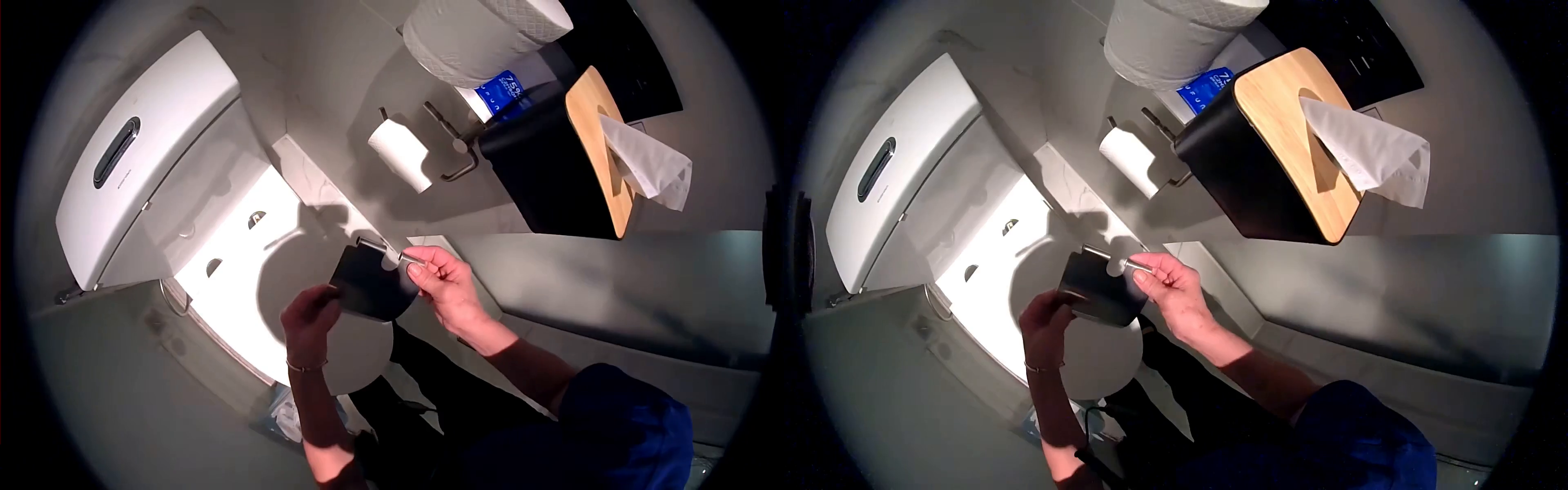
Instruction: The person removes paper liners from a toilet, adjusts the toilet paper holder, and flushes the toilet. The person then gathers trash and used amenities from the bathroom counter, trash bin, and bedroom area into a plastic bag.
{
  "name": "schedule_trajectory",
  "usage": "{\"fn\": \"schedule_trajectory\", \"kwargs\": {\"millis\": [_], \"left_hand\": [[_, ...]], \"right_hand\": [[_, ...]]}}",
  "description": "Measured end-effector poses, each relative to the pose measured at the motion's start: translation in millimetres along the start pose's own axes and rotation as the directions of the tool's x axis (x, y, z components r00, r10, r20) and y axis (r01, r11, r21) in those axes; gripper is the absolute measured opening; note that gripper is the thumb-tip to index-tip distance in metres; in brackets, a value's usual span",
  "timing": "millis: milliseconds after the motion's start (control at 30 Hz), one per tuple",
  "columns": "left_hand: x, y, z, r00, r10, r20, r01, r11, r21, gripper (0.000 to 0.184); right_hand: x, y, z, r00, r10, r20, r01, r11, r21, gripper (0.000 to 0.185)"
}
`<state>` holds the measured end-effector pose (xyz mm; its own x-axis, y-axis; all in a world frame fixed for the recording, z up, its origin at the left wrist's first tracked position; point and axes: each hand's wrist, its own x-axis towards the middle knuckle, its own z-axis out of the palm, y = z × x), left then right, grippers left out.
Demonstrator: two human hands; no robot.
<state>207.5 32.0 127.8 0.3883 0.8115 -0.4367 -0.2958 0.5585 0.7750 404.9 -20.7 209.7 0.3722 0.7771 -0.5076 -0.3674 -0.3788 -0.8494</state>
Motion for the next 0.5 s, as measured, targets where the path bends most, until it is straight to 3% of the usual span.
{"fn": "schedule_trajectory", "kwargs": {"millis": [33, 133, 367, 500], "left_hand": [[4, 3, -1, 0.999, 0.038, 0.016, -0.039, 0.999, 0.037, 0.026], [15, 11, -10, 0.988, 0.086, 0.129, -0.097, 0.992, 0.081, 0.021], [31, 1, -41, 0.996, 0.079, 0.041, -0.061, 0.943, -0.328, 0.021], [21, 7, -36, 0.996, 0.072, 0.056, -0.034, 0.863, -0.504, 0.019]], "right_hand": [[0, -2, 2, 1.000, 0.005, 0.005, -0.005, 0.999, 0.036, 0.020], [3, -11, 0, 0.993, 0.043, 0.113, -0.049, 0.997, 0.053, 0.024], [44, -17, -22, 0.988, 0.155, -0.015, -0.148, 0.962, 0.228, 0.057], [81, -31, 8, 0.988, 0.153, -0.010, -0.118, 0.804, 0.583, 0.050]]}}
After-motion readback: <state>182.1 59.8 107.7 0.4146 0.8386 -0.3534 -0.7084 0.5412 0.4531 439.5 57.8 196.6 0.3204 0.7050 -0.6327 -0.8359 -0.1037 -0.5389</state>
